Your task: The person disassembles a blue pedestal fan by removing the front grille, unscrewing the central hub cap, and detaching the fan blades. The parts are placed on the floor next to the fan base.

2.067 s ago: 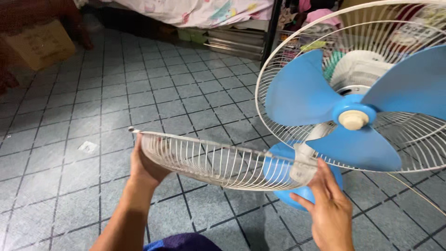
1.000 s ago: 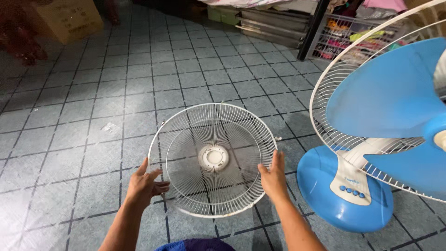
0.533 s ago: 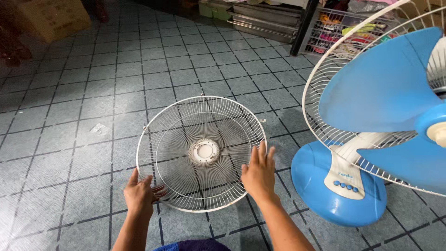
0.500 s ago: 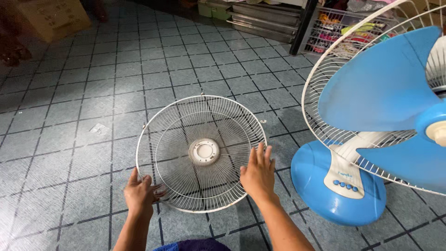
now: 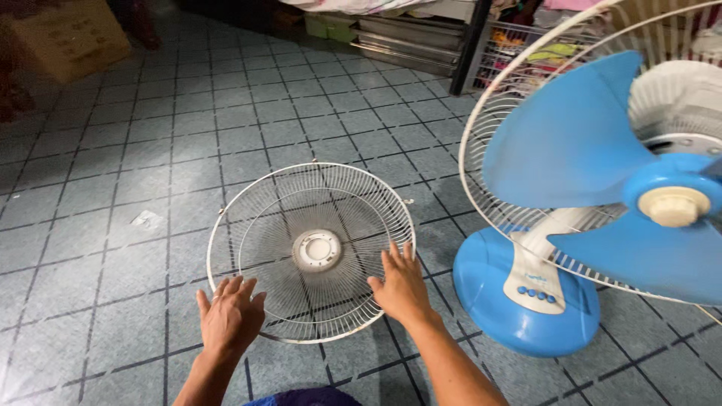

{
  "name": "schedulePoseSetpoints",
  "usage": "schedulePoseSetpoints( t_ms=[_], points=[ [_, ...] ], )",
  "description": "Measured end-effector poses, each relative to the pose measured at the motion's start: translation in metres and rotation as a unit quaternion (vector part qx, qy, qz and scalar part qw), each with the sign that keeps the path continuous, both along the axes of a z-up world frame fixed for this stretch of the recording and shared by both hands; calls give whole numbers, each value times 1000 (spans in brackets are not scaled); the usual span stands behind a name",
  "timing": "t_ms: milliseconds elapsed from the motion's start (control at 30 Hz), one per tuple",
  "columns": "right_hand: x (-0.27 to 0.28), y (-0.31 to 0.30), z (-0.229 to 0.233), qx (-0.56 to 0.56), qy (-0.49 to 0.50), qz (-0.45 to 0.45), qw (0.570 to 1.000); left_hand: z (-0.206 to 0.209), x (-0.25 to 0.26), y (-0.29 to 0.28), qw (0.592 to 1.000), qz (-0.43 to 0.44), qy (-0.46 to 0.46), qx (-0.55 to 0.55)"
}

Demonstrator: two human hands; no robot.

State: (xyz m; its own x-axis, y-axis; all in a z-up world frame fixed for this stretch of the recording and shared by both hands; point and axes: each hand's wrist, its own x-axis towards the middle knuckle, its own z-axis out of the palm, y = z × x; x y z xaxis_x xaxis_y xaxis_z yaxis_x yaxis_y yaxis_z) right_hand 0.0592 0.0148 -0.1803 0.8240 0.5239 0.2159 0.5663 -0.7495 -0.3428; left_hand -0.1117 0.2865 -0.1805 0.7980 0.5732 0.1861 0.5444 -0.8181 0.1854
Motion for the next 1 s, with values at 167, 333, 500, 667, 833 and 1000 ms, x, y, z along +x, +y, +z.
schedulePoseSetpoints(
  t_ms=[167, 333, 500, 667, 833, 1000],
  points=[
    [-24, -4, 11, -17, 36, 21, 999, 13, 9, -17, 999, -37, 38, -8],
    [-45, -7, 18, -16, 47, 42, 998, 24, 27, -39, 994, -93, -8, -57],
    [-44, -20, 20, 8, 73, 38, 997, 38, 42, -62, 987, -120, -24, -101],
    [-43, -45, 30, 43, 67, 17, 997, 63, 51, -101, 976, -156, -78, -129],
    [-41, -78, 49, 96, -4, -16, 995, 94, 70, -148, 936, -278, -179, -124],
    [-36, -120, 66, 174, -94, -58, 979, 132, 99, -208, 903, -355, -193, -147]
  ],
)
